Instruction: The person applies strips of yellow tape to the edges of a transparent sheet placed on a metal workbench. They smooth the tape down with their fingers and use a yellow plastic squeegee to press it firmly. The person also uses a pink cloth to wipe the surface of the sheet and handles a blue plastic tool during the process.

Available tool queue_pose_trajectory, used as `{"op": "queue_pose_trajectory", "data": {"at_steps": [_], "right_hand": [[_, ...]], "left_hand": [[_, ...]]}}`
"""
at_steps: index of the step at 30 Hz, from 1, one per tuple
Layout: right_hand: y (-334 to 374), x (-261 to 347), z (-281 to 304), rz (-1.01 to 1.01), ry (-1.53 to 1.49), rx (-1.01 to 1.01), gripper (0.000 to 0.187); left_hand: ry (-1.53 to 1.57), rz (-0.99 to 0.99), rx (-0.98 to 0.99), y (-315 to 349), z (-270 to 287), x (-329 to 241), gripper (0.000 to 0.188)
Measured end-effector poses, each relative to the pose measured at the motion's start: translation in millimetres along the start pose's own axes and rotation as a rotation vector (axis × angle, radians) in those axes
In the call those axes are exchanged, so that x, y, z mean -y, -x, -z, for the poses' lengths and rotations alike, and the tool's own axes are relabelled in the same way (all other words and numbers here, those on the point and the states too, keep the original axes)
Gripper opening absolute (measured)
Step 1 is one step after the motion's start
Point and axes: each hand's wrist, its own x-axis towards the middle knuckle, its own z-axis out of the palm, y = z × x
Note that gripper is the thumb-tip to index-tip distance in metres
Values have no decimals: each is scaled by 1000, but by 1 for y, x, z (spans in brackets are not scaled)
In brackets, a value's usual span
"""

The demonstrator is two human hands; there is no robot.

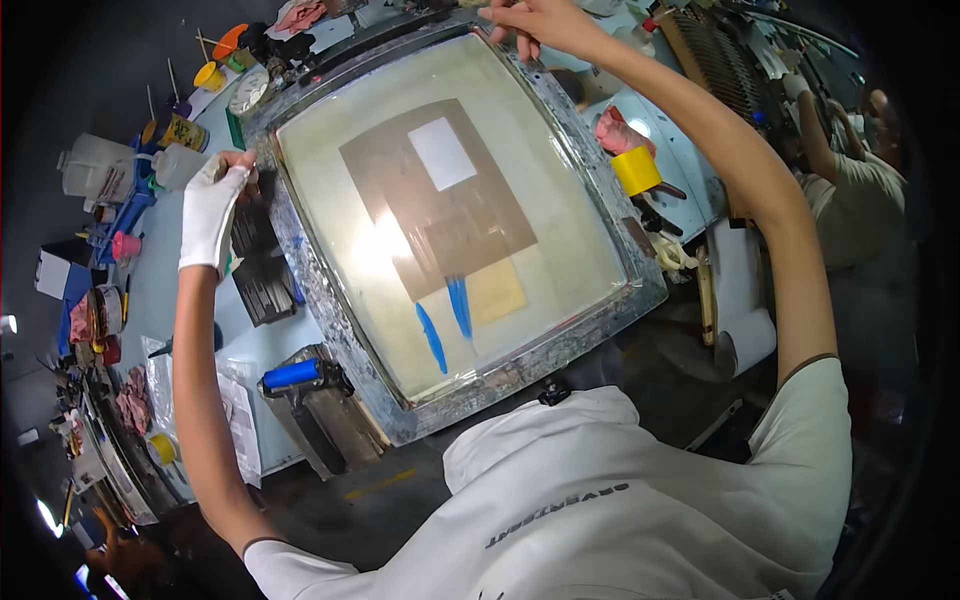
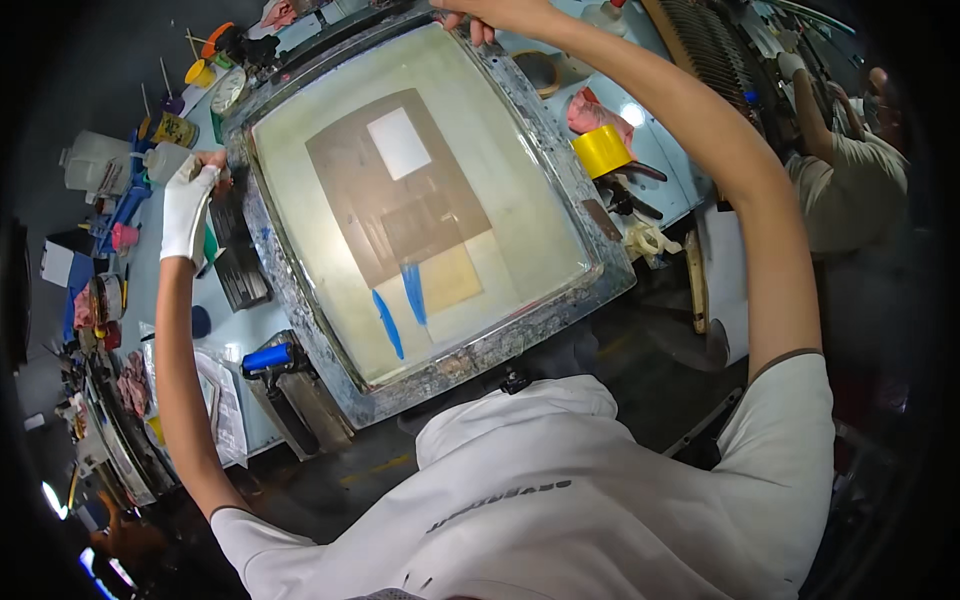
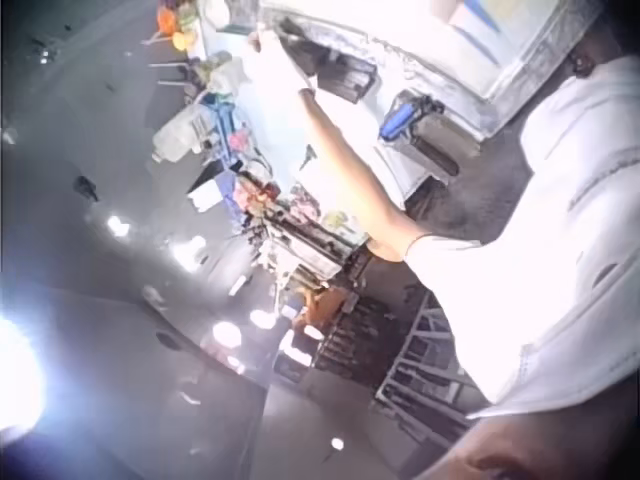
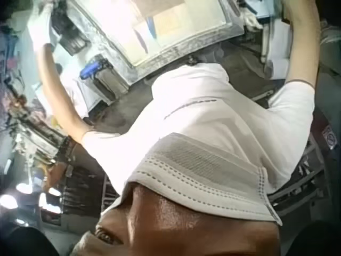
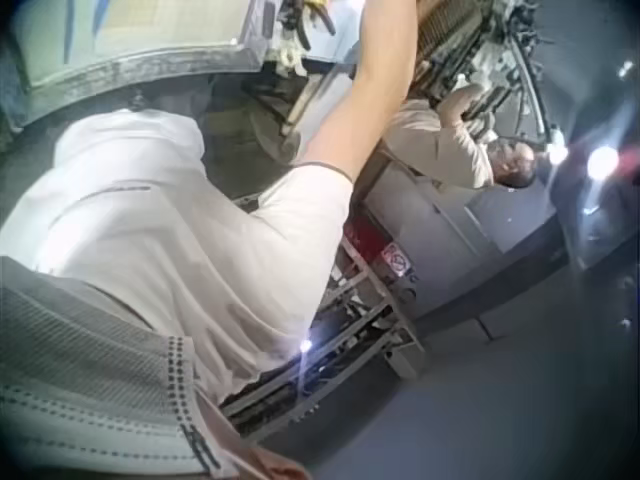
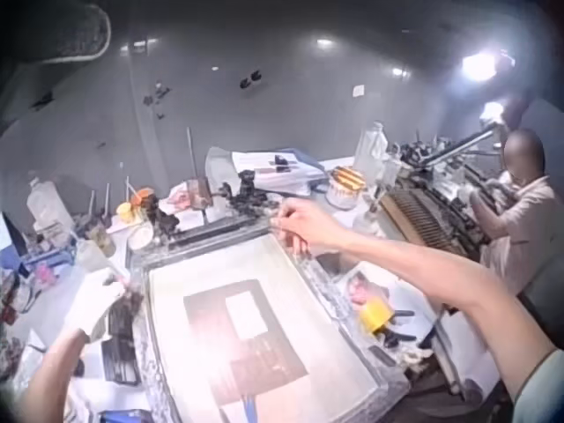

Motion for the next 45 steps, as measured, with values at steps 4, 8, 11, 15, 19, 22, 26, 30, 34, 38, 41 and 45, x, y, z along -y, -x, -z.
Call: {"op": "queue_pose_trajectory", "data": {"at_steps": [4, 8, 11, 15, 19, 22, 26, 30, 34, 38, 41, 45], "right_hand": [[-17, 16, -11, 37, 365, 26, 22], [-47, -10, -17, 351, 1112, 71, 30], [-47, -2, -9, 375, 1309, 99, 37], [-60, -5, -16, 281, 1163, 107, 40], [-24, 1, 10, -64, 301, 37, 28], [1, 2, 35, -139, 119, 52, 28], [-1, -11, 36, -180, 102, -22, 27], [-11, -30, 33, -127, 107, -68, 28], [-11, -18, 15, -193, 91, -129, 40], [-26, -53, 18, -142, -192, -1, 44], [-36, -70, 27, -67, 149, -54, 30], [-35, -45, 19, -215, -52, 81, 21]], "left_hand": [[114, 91, 61, 56, -9, -5, 23], [176, 203, 31, 77, -23, -1, 24], [190, 192, 62, 69, -27, 6, 25], [105, 205, 50, 70, -23, -1, 23], [60, 108, 6, 50, -23, -3, 20], [-163, -95, -24, 4, -25, -8, 22], [-404, -130, -3, -44, -22, -8, 30], [-481, -115, 6, -71, -26, -9, 23], [-650, -92, 21, -82, -19, 3, 18], [-541, -85, -6, -61, -26, -9, 38], [-800, -139, -81, -59, -35, -13, 42], [-899, -49, -209, -53, -46, -19, 38]]}}
